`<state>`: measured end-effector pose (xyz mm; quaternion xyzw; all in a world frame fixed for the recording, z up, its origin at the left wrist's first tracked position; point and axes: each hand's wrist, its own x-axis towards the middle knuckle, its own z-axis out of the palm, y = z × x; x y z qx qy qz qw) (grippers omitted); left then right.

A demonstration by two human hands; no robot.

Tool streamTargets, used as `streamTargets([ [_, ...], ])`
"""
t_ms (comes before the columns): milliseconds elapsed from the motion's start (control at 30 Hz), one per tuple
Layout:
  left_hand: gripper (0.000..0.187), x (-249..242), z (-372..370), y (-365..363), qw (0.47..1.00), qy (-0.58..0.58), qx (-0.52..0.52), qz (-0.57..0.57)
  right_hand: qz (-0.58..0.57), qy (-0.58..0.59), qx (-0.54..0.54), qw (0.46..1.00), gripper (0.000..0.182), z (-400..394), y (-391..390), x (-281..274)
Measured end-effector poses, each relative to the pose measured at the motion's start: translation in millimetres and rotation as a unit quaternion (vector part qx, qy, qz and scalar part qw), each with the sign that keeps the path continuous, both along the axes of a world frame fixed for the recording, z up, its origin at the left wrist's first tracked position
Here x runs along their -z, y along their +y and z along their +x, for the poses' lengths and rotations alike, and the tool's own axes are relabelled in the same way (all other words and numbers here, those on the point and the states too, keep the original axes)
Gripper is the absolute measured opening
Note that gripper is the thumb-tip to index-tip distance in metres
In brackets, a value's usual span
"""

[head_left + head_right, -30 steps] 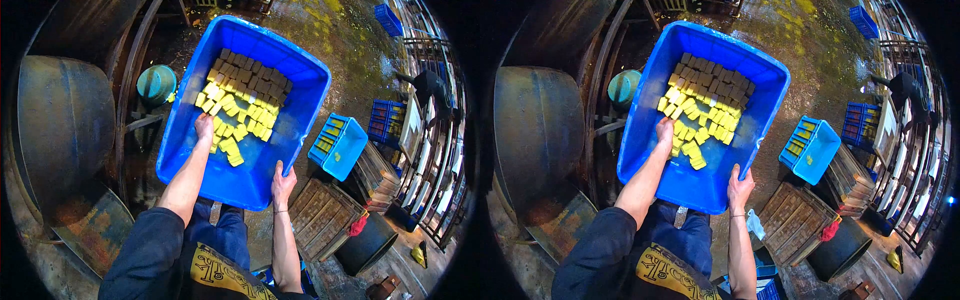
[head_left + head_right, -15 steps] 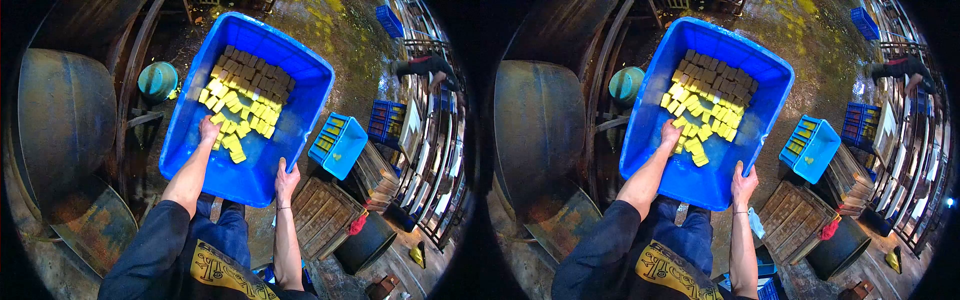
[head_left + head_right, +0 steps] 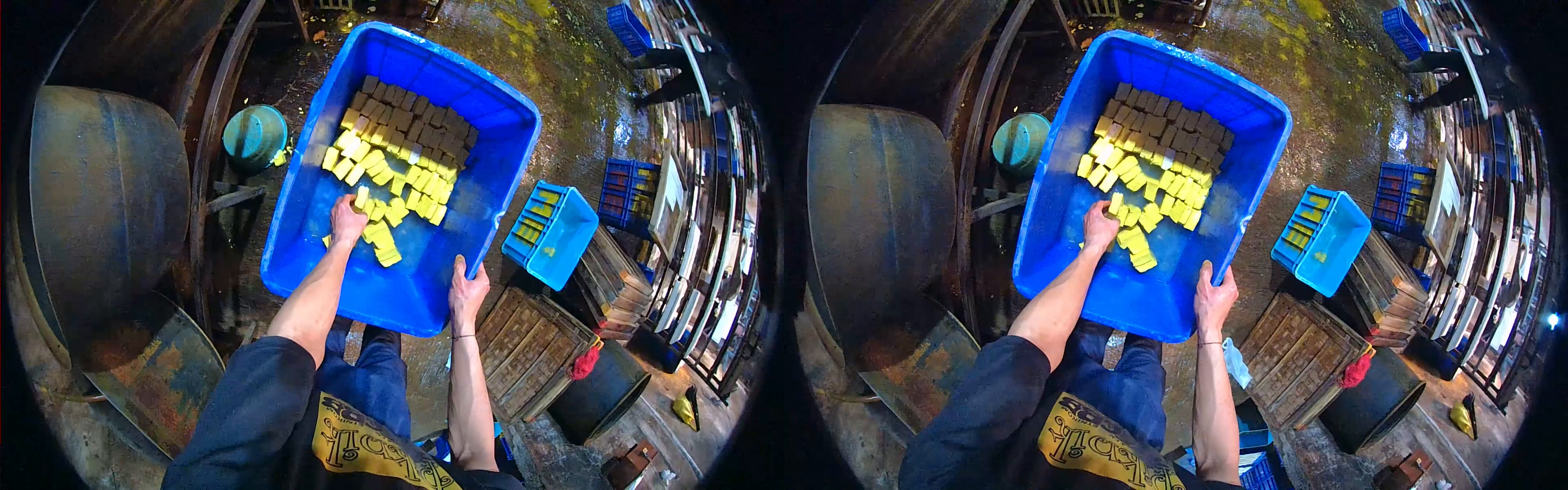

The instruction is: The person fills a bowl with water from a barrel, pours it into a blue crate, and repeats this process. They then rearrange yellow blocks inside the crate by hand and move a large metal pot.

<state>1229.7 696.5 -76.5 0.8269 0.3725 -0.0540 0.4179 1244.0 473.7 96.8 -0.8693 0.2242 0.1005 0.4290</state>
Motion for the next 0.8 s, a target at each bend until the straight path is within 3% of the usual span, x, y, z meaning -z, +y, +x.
streamTargets([
  [133, 0.042, -12.7, -3.9, 1.5, 0.998, 0.000, 0.058, 0.007, 0.022, 0.014, 0.012, 1.000, 0.024, 0.6, 0.5, -4.4],
  [200, 0.054, -17.4, -5.3, 4.3, 0.983, 0.014, 0.172, 0.065, 0.019, 0.020, 0.010, 1.000, 0.024, 0.4, -1.2, -1.3],
  [300, 0.058, -19.0, -0.7, 7.4, 0.971, 0.048, 0.214, 0.091, 0.020, 0.020, 0.011, 1.000, 0.023, 0.2, -2.6, -0.4],
  [467, 0.051, -12.9, 7.4, 7.2, 0.981, -0.028, 0.174, 0.082, 0.000, 0.015, 0.004, 1.000, 0.022, -0.7, -4.0, 1.2],
  [600, 0.051, -4.3, 17.6, -8.4, 0.994, -0.045, 0.055, 0.086, 0.011, 0.026, 0.004, 1.000, 0.023, -0.1, -6.1, 5.1],
  [667, 0.053, -2.9, 20.0, -18.9, 0.988, -0.053, -0.099, 0.109, 0.010, 0.040, 0.006, 0.999, 0.023, 1.4, -5.8, 0.0],
  [733, 0.050, 22.2, 20.7, -22.2, 0.978, -0.069, -0.128, 0.150, 0.011, 0.054, 0.008, 0.998, 0.023, 1.5, -4.4, -1.7],
  [800, 0.037, 20.3, 28.2, -25.0, 0.939, 0.021, -0.330, -0.099, 0.028, 0.022, 0.009, 0.999, 0.022, -0.4, -5.3, 2.4],
])
